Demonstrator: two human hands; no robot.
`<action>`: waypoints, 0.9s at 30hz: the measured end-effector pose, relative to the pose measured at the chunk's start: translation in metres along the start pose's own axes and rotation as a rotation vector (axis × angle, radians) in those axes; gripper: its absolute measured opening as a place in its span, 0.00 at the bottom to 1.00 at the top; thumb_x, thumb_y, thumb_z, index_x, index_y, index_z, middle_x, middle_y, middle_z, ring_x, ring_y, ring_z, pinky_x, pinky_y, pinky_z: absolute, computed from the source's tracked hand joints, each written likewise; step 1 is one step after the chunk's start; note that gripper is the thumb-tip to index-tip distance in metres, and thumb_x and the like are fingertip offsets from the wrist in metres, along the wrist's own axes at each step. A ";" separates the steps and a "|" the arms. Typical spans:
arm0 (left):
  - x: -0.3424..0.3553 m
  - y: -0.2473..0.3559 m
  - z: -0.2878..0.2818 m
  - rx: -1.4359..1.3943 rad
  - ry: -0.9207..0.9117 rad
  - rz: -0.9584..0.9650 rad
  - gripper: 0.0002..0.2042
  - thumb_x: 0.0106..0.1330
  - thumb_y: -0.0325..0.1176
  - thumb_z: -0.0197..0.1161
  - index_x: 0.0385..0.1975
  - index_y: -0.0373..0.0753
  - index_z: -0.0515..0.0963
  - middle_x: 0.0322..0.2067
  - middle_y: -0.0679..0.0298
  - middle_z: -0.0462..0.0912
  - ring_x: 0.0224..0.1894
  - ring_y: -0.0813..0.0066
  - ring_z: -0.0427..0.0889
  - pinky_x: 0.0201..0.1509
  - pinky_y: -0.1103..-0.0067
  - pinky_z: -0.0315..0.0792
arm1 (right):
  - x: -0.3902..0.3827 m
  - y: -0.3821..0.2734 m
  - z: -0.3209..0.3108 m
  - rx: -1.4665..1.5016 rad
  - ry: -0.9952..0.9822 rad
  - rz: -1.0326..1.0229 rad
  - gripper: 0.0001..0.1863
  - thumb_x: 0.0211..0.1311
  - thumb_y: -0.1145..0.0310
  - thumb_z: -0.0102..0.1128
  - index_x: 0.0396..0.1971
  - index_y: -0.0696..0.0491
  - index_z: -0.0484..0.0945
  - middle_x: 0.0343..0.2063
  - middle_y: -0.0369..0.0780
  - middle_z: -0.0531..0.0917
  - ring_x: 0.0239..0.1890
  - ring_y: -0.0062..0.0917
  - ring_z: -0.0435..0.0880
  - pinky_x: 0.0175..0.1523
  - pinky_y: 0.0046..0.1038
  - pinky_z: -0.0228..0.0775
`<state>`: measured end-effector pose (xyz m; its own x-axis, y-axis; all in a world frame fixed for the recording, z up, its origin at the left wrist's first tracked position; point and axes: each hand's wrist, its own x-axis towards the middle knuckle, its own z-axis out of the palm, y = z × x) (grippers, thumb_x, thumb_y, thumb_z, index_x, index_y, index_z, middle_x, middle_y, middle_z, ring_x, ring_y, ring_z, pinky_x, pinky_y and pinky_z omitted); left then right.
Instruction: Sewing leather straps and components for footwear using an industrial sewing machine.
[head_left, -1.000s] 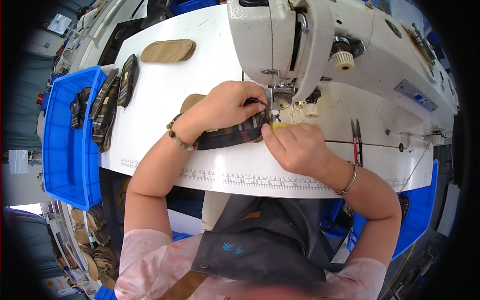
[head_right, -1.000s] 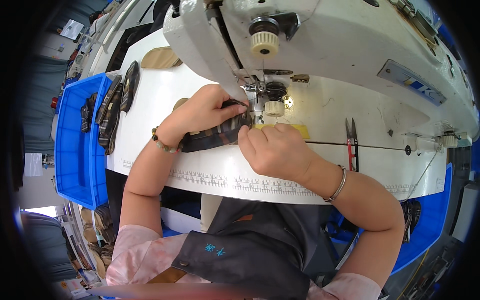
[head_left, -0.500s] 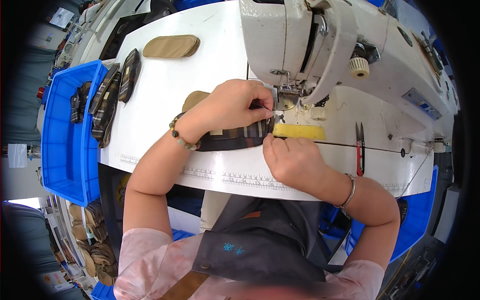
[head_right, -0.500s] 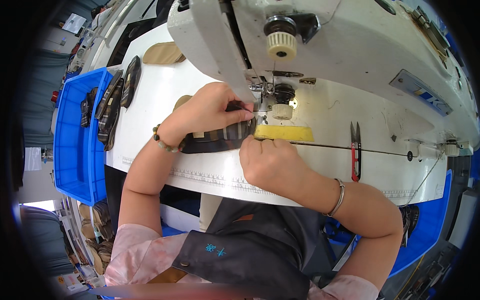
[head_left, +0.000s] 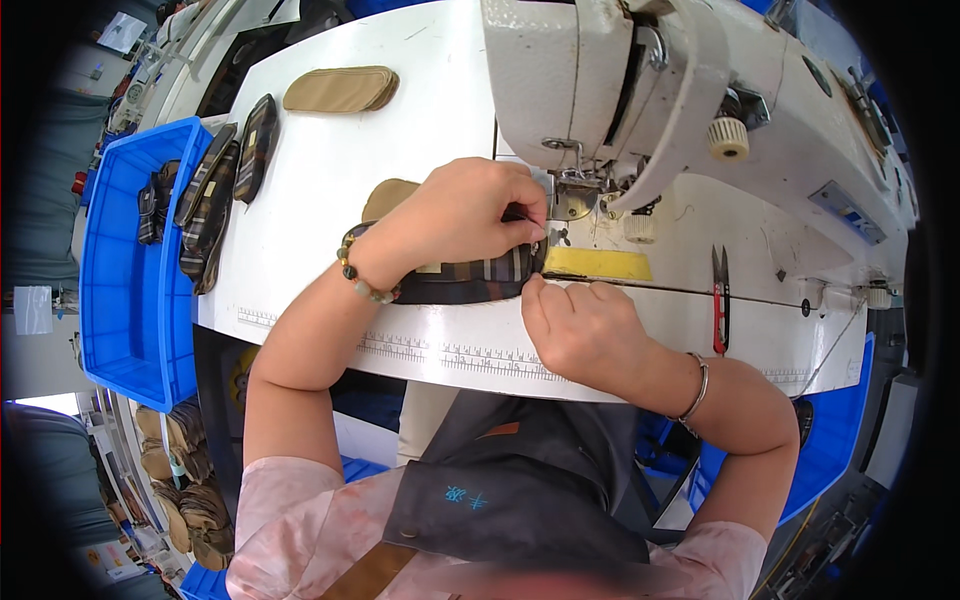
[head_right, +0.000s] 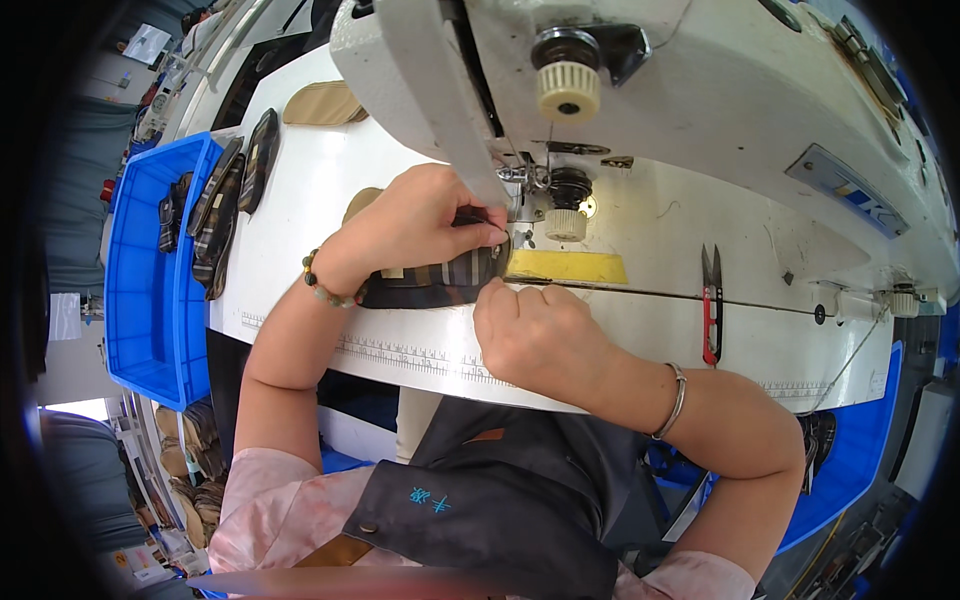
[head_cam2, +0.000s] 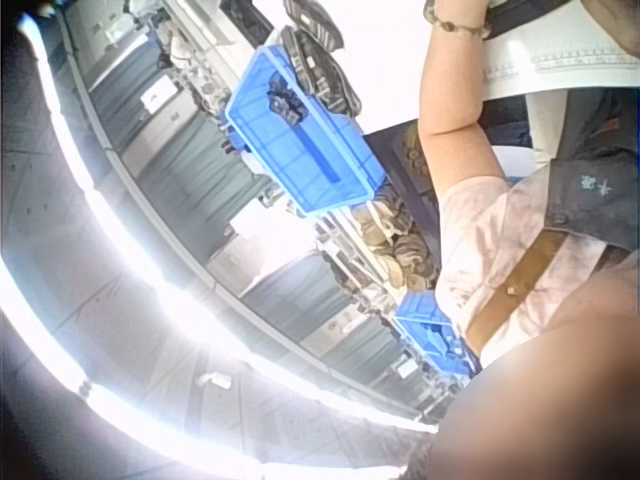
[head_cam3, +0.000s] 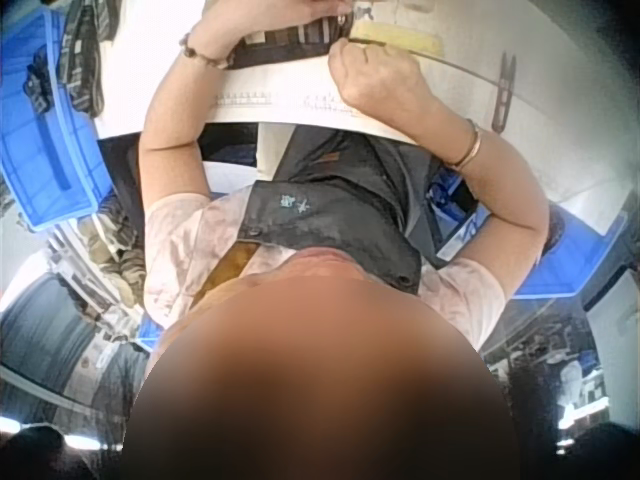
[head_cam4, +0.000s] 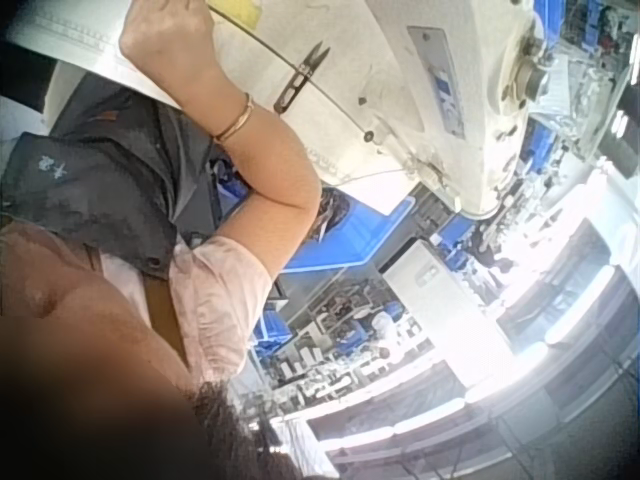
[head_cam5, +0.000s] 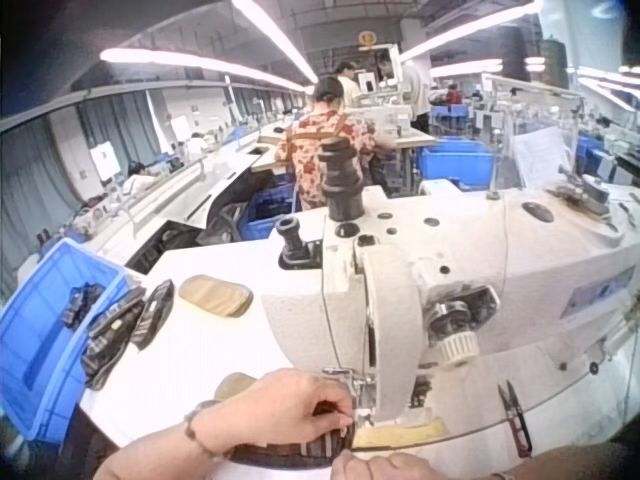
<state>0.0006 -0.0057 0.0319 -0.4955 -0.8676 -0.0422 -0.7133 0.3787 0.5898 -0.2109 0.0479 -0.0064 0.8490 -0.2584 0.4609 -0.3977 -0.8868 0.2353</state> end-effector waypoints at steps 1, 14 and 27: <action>-0.001 0.001 0.000 0.025 0.017 -0.008 0.04 0.57 0.33 0.69 0.29 0.43 0.84 0.31 0.64 0.85 0.34 0.61 0.84 0.38 0.71 0.76 | 0.000 0.000 0.001 0.001 0.001 -0.001 0.13 0.47 0.74 0.64 0.35 0.61 0.83 0.17 0.30 0.70 0.18 0.16 0.71 0.23 0.21 0.58; -0.001 -0.001 0.011 0.062 0.120 -0.017 0.04 0.54 0.34 0.70 0.28 0.45 0.87 0.23 0.61 0.85 0.29 0.60 0.85 0.35 0.70 0.78 | 0.000 0.002 -0.001 0.054 -0.003 0.019 0.15 0.44 0.73 0.64 0.35 0.62 0.83 0.16 0.30 0.70 0.17 0.16 0.72 0.22 0.21 0.60; 0.002 0.005 0.015 0.007 0.113 -0.142 0.06 0.55 0.32 0.72 0.28 0.39 0.85 0.30 0.58 0.85 0.34 0.59 0.85 0.39 0.69 0.77 | -0.005 -0.001 -0.008 0.120 -0.135 0.062 0.22 0.46 0.72 0.60 0.44 0.65 0.82 0.16 0.31 0.71 0.16 0.17 0.72 0.21 0.24 0.64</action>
<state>-0.0114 -0.0009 0.0228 -0.3307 -0.9431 -0.0334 -0.7759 0.2516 0.5785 -0.2178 0.0530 -0.0019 0.8664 -0.3555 0.3508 -0.4128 -0.9051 0.1023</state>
